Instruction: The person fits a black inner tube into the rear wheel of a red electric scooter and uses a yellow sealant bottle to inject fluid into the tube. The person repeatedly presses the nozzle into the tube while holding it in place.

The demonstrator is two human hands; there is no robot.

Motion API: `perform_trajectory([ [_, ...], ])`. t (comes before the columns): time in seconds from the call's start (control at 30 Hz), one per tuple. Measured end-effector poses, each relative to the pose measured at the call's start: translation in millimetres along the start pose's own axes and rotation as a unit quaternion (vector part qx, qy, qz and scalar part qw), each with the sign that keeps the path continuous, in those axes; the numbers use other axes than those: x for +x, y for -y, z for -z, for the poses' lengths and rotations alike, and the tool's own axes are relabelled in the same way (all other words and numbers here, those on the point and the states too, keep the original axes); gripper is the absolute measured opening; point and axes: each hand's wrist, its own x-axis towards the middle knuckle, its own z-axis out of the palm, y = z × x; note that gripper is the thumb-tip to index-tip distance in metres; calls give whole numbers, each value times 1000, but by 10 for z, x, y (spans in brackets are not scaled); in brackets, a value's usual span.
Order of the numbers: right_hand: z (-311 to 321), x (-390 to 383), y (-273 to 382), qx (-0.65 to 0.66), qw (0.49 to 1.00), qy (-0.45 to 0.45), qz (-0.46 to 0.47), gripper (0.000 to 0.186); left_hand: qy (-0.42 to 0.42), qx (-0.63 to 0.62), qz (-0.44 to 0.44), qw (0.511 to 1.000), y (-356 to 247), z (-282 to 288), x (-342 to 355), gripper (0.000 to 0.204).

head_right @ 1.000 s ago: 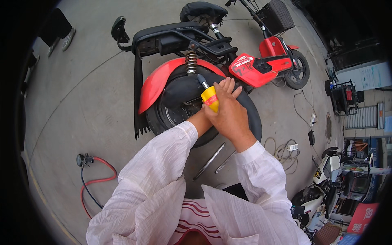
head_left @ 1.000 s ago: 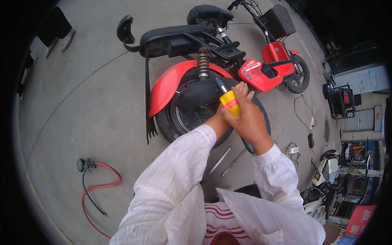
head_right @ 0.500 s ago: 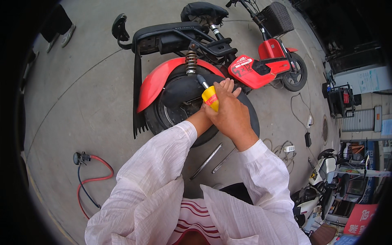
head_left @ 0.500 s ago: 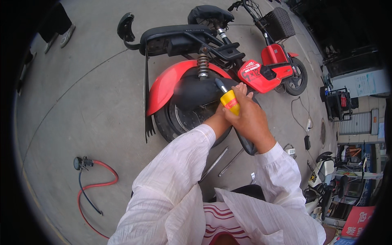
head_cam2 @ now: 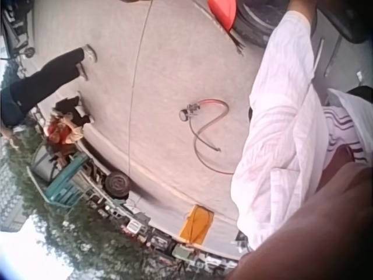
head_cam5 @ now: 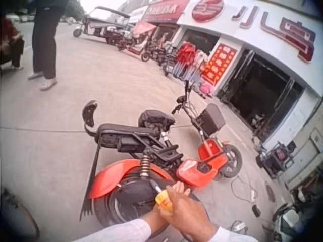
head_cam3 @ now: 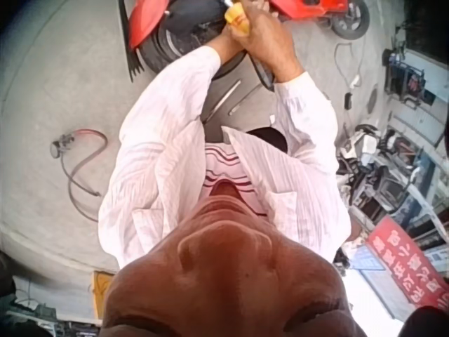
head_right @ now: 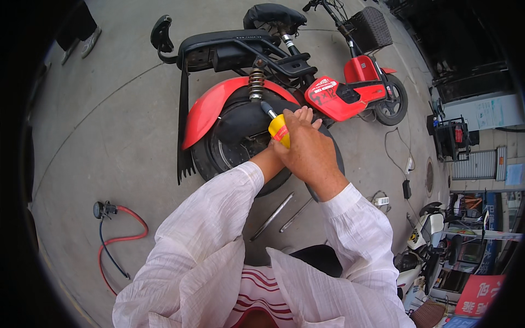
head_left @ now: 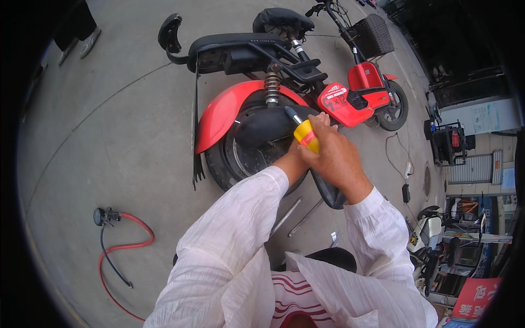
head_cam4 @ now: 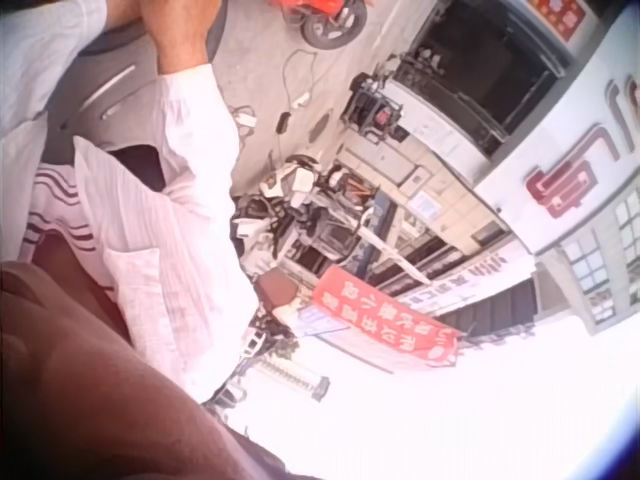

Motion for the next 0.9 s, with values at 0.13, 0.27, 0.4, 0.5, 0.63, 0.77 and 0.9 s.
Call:
perform_trajectory([
  [0.13, 2, -19, 79, 17, 999, 19, 19, 68, -4, 27, 0, 1000, 16, 59, -27, 57],
  [0.27, 3, -11, 84, -7, 1000, 16, 3, 68, -19, 13, 6, 1000, 1, 4, -35, 57],
  [0.4, 41, -7, 101, -7, 1000, 26, -5, 68, 6, 27, -4, 1000, 29, 65, -11, 57],
  [0.5, -28, -40, 74, 19, 1000, 0, 24, 67, 12, 43, -6, 999, 7, 122, -21, 58],
  [0.63, 8, -52, 165, 9, 999, 31, 7, 68, 1, 2, 2, 1000, 6, 168, -46, 58],
  [0.77, 47, -27, 218, -4, 999, 43, -3, 68, 0, 22, 5, 1000, 8, 160, -76, 58],
  [0.9, -41, 10, 74, -23, 1000, -11, 16, 68, -2, 45, 5, 999, 2, 90, -50, 58],
])
